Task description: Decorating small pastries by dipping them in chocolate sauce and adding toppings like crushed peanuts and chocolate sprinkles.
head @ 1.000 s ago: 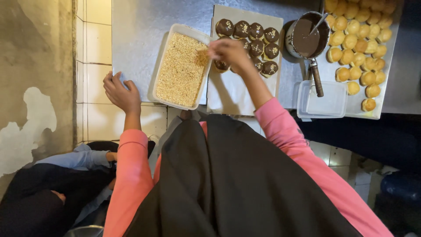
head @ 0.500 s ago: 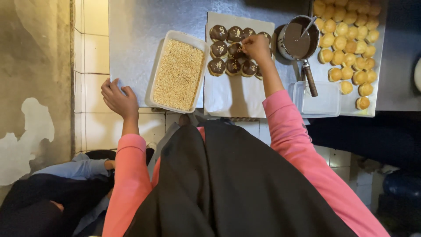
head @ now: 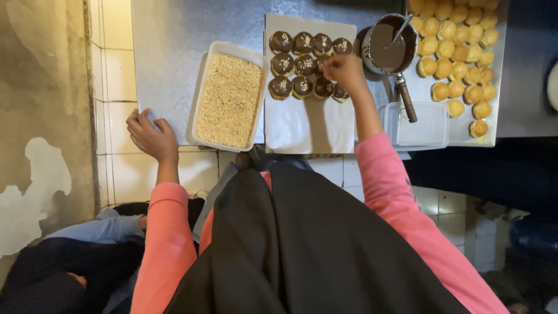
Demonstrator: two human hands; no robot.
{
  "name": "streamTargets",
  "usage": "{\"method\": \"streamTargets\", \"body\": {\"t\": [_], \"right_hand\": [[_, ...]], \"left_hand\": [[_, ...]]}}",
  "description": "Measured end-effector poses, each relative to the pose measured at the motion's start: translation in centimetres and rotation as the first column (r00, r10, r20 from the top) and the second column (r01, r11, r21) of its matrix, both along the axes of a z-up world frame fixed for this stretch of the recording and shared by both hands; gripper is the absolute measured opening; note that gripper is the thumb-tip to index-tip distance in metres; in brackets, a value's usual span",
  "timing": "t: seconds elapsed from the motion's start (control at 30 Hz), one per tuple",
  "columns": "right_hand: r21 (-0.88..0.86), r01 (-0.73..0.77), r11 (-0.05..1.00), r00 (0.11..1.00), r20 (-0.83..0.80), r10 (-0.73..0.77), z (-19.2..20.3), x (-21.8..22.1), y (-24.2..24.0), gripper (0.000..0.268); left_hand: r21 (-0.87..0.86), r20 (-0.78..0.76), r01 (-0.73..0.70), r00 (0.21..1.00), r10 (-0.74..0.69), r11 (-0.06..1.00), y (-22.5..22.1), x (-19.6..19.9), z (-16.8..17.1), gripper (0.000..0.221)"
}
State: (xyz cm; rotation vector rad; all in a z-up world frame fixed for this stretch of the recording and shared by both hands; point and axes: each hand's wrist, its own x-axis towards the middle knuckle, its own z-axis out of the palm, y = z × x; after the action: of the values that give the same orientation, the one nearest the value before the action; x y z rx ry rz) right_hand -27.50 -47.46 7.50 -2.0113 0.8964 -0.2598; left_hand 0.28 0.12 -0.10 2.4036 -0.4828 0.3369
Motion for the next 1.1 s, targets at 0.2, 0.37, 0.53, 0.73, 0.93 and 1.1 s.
{"method": "streamTargets", "body": {"t": [0.2, 0.37, 0.53, 0.73, 0.93, 1.1], "right_hand": [[-0.388, -0.173, 0.905, 0.978, -0.178, 0.111, 1.8, -1.4, 2.4, 0.023], [-0.524, -0.177, 0.833, 0.981, -0.160, 0.108, 0.5, -2.2, 2.1, 0.022], [-0.544, -0.187, 0.818, 0.969, -0.237, 0.064, 2.7, 0.1, 4.4, 0.017], [-0.440, -0.155, 0.884, 0.984, -0.150, 0.098, 2.5, 2.6, 6.1, 0.017], [-0.453, -0.216, 0.865, 0.976, -0.134, 0.174, 3.6, 4.2, 8.1, 0.021], [-0.349, -0.096, 0.932, 0.995, 0.002, 0.104, 7.9, 6.4, 11.7, 0.016]], "left_hand": [[0.003, 0.009, 0.017, 1.000, -0.017, 1.000, 0.1, -0.1, -0.3, 0.030], [-0.005, -0.006, 0.021, 1.000, -0.021, 1.000, 0.0, -0.2, 0.1, 0.028], [0.007, 0.007, -0.006, 1.000, 0.006, 1.000, 0.2, -0.3, -0.2, 0.030], [0.012, -0.017, -0.012, 1.000, 0.012, 1.000, -0.1, -0.1, 0.1, 0.031], [0.010, -0.024, -0.016, 1.000, 0.016, 1.000, 0.1, -0.1, 0.0, 0.030], [0.009, -0.007, -0.007, 1.000, 0.007, 1.000, 0.2, 0.0, -0.3, 0.030]]}}
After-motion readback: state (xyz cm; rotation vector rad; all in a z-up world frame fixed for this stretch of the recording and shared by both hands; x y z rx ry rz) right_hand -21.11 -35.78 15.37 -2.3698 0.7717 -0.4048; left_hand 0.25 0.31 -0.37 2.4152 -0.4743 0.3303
